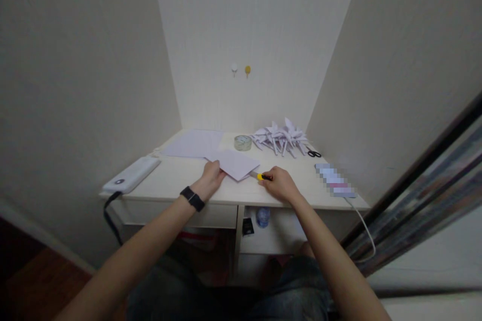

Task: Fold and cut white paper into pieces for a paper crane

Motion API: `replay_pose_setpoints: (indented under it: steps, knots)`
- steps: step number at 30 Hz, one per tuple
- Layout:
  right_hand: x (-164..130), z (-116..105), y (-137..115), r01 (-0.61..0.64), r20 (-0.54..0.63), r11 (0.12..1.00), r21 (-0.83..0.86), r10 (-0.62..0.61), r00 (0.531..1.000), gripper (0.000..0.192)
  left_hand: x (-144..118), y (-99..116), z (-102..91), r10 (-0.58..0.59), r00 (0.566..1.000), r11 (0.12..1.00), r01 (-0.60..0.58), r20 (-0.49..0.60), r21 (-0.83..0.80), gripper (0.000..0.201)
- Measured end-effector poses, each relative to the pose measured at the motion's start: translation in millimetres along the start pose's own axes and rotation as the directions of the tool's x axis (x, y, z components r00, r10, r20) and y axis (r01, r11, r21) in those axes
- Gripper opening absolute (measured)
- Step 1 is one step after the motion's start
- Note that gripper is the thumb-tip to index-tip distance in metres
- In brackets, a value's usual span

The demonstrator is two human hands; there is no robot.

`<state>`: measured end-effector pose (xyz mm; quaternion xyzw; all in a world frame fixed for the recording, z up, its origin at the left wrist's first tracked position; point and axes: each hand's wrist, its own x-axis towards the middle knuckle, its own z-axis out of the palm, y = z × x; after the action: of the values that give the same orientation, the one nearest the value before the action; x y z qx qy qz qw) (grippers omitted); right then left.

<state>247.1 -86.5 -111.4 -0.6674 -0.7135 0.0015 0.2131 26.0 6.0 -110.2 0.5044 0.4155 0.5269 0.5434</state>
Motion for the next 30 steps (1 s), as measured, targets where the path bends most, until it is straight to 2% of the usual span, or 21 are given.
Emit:
replay_pose_setpoints:
  steps: [3, 5, 6, 7, 8, 9, 10, 11, 12, 13, 15, 17, 20, 22, 23, 25, 27, 30]
  knots:
    - [2, 0, 6, 0.016, 0.013, 1.0, -0.02, -0.016, 1.0, 0.03, -29, -2, -8.9, -0.086, 0.99, 0.996, 0.083, 0.113, 0.031, 0.01]
    - [4, 0, 12, 0.04, 0.033, 0.999, -0.032, -0.039, 0.999, 0.028, -42, 0, -20.2, -0.121, 0.944, 0.956, 0.028, 0.307, 0.292, 0.007]
    - [5, -1, 15, 0.051, 0.044, 0.998, -0.037, -0.049, 0.998, 0.028, -45, 2, -25.9, -0.125, 0.933, 0.94, 0.004, 0.337, 0.34, 0.006]
    - [6, -1, 17, 0.06, 0.053, 0.997, -0.04, -0.057, 0.997, 0.028, -45, 6, -30.8, -0.099, 0.928, 0.92, -0.052, 0.36, 0.388, 0.009]
    - [6, -1, 19, 0.064, 0.059, 0.997, -0.043, -0.061, 0.996, 0.029, -41, 10, -34.5, 0.017, 0.892, 0.81, -0.277, 0.452, 0.516, 0.013]
    - [7, -1, 20, 0.063, 0.061, 0.997, -0.046, -0.06, 0.996, 0.029, -35, 14, -36.7, 0.13, 0.804, 0.642, -0.514, 0.58, 0.569, 0.019]
    - [7, -2, 21, 0.062, 0.065, 0.997, -0.051, -0.059, 0.996, 0.03, -27, 17, -37.2, 0.199, 0.69, 0.474, -0.689, 0.696, 0.548, 0.027]
    - [8, -2, 21, 0.061, 0.069, 0.997, -0.057, -0.057, 0.996, 0.03, -18, 18, -36.1, 0.203, 0.583, 0.335, -0.796, 0.786, 0.504, 0.037]
    - [8, -2, 21, 0.062, 0.073, 0.996, -0.063, -0.057, 0.996, 0.03, -10, 18, -33.5, 0.161, 0.516, 0.23, -0.848, 0.841, 0.477, 0.046]
    - [8, -3, 21, 0.065, 0.077, 0.996, -0.068, -0.059, 0.995, 0.031, -2, 17, -29.7, 0.111, 0.499, 0.164, -0.862, 0.859, 0.48, 0.053]
    - [7, -4, 20, 0.074, 0.086, 0.995, -0.069, -0.068, 0.994, 0.031, 9, 9, -19.5, 0.007, 0.504, 0.114, -0.858, 0.864, 0.5, 0.06]
    - [7, -5, 19, 0.09, 0.097, 0.994, -0.07, -0.083, 0.992, 0.032, 11, 0, -8.0, -0.05, 0.528, 0.094, -0.842, 0.848, 0.531, 0.059]
    - [6, -4, 21, 0.119, 0.109, 0.99, -0.078, -0.111, 0.988, 0.031, 0, -9, 7.2, -0.045, 0.612, 0.047, -0.789, 0.79, 0.613, 0.056]
    - [7, -3, 24, 0.126, 0.105, 0.989, -0.072, -0.119, 0.987, 0.03, -12, -9, 14.7, 0.008, 0.683, -0.003, -0.73, 0.73, 0.683, 0.058]
    - [7, -2, 26, 0.12, 0.098, 0.991, -0.056, -0.115, 0.989, 0.03, -18, -8, 17.4, 0.049, 0.706, -0.028, -0.706, 0.706, 0.708, 0.059]
    - [7, -1, 29, 0.097, 0.083, 0.995, -0.009, -0.096, 0.992, 0.03, -25, -5, 20.5, 0.114, 0.719, -0.063, -0.683, 0.686, 0.727, 0.061]
    - [8, 0, 31, 0.083, 0.073, 0.996, 0.032, -0.085, 0.994, 0.031, -25, -3, 20.4, 0.137, 0.706, -0.072, -0.692, 0.695, 0.718, 0.062]
    - [7, 1, 33, 0.101, 0.07, 0.994, 0.046, -0.104, 0.992, 0.03, -14, -5, 16.7, 0.06, 0.706, -0.043, -0.704, 0.706, 0.708, 0.061]
